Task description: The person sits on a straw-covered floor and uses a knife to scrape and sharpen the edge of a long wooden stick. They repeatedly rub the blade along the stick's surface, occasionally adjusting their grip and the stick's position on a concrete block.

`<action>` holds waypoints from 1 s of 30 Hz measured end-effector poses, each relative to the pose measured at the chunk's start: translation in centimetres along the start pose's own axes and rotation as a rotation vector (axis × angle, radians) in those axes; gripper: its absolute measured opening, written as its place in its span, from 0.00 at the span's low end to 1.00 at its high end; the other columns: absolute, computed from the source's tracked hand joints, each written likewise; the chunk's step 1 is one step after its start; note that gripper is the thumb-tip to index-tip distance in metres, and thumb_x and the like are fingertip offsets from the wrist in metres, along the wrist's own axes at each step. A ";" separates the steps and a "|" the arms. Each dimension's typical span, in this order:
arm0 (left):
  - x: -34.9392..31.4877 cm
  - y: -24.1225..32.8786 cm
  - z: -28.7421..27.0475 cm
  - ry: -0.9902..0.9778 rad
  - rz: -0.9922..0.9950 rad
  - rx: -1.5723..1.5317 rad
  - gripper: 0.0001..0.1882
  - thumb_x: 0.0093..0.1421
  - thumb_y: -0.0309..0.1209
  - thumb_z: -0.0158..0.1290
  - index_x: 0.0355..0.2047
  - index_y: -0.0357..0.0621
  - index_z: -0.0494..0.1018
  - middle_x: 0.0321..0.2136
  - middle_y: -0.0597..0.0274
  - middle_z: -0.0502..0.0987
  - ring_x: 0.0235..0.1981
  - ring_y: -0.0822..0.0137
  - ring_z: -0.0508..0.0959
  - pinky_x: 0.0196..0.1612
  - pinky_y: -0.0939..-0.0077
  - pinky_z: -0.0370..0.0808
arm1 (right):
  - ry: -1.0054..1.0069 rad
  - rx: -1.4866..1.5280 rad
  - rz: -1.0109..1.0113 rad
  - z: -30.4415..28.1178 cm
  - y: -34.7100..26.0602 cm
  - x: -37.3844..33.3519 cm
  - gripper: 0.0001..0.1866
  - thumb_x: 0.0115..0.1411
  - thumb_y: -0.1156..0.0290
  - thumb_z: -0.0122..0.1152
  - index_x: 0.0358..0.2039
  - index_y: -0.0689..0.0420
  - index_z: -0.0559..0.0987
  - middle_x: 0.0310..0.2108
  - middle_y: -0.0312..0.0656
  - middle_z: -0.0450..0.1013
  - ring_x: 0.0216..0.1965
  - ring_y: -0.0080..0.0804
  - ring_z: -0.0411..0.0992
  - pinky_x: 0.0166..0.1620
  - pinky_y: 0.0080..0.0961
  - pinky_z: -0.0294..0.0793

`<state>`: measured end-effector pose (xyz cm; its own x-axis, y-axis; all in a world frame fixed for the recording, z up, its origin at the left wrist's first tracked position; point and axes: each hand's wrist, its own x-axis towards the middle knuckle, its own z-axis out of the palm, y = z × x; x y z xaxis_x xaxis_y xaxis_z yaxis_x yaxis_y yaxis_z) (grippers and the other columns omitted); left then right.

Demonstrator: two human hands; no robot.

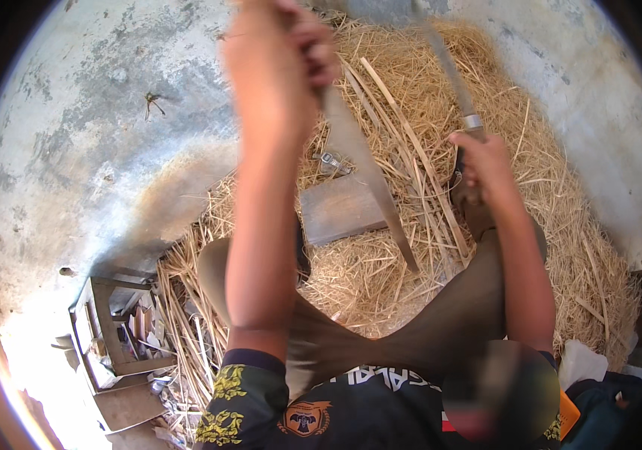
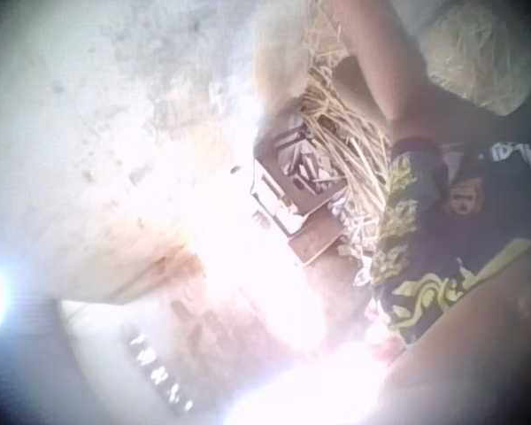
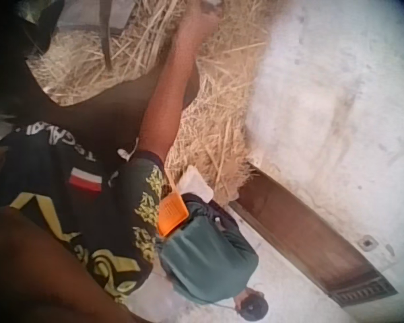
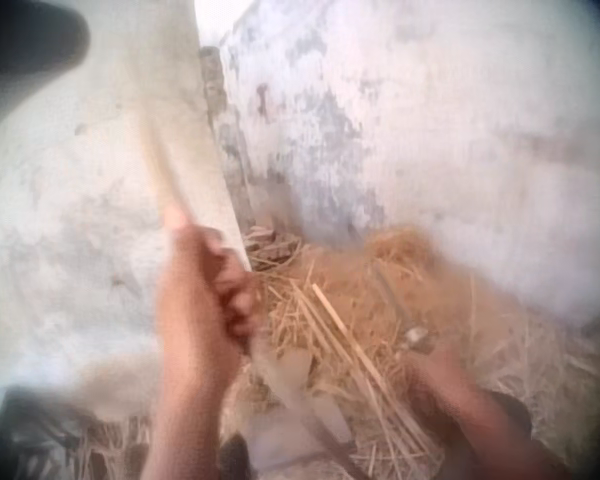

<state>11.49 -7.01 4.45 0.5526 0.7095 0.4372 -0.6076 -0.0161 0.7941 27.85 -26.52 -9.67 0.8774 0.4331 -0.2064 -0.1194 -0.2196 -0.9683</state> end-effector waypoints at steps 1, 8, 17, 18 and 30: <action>0.7 -2.6 0.9 -0.007 -0.073 0.047 0.23 0.74 0.52 0.39 0.32 0.47 0.64 0.18 0.71 0.60 0.16 0.75 0.58 0.18 0.78 0.56 | -0.005 -0.007 -0.035 -1.6 -0.8 0.2 0.11 0.59 0.67 0.66 0.29 0.58 0.73 0.14 0.29 0.62 0.10 0.17 0.58 0.13 0.22 0.55; -2.2 -31.9 3.0 -0.067 -0.496 0.482 0.24 0.75 0.43 0.33 0.34 0.38 0.71 0.29 0.56 0.74 0.34 0.61 0.73 0.45 0.60 0.73 | 0.200 0.186 0.024 -5.9 -0.2 -1.3 0.14 0.60 0.65 0.67 0.26 0.53 0.69 0.13 0.28 0.60 0.10 0.15 0.56 0.14 0.20 0.55; -17.2 -48.8 -4.5 0.045 -0.757 1.006 0.19 0.58 0.24 0.54 0.50 0.36 0.77 0.44 0.40 0.80 0.49 0.41 0.79 0.53 0.53 0.75 | 0.109 0.292 0.150 -5.3 -1.4 -3.1 0.13 0.60 0.65 0.68 0.27 0.54 0.71 0.13 0.27 0.60 0.09 0.15 0.55 0.14 0.19 0.55; -17.3 -49.2 -4.1 0.030 -0.763 0.996 0.20 0.58 0.24 0.54 0.51 0.36 0.76 0.45 0.39 0.79 0.50 0.42 0.78 0.54 0.53 0.74 | 0.092 0.308 0.158 -5.4 -1.4 -3.2 0.13 0.60 0.65 0.68 0.27 0.54 0.71 0.13 0.27 0.60 0.09 0.15 0.55 0.14 0.19 0.55; -15.3 -49.4 0.2 0.136 -0.952 1.222 0.24 0.57 0.32 0.60 0.50 0.33 0.67 0.52 0.41 0.73 0.57 0.42 0.71 0.60 0.55 0.70 | -0.009 0.298 0.205 -4.0 -1.8 -4.5 0.13 0.60 0.65 0.68 0.29 0.57 0.73 0.13 0.27 0.60 0.09 0.14 0.55 0.14 0.17 0.55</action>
<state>33.14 -17.25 -41.36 0.3555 0.8463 -0.3969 0.7797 -0.0343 0.6252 25.94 -31.55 -6.40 0.8173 0.4144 -0.4003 -0.4237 -0.0385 -0.9050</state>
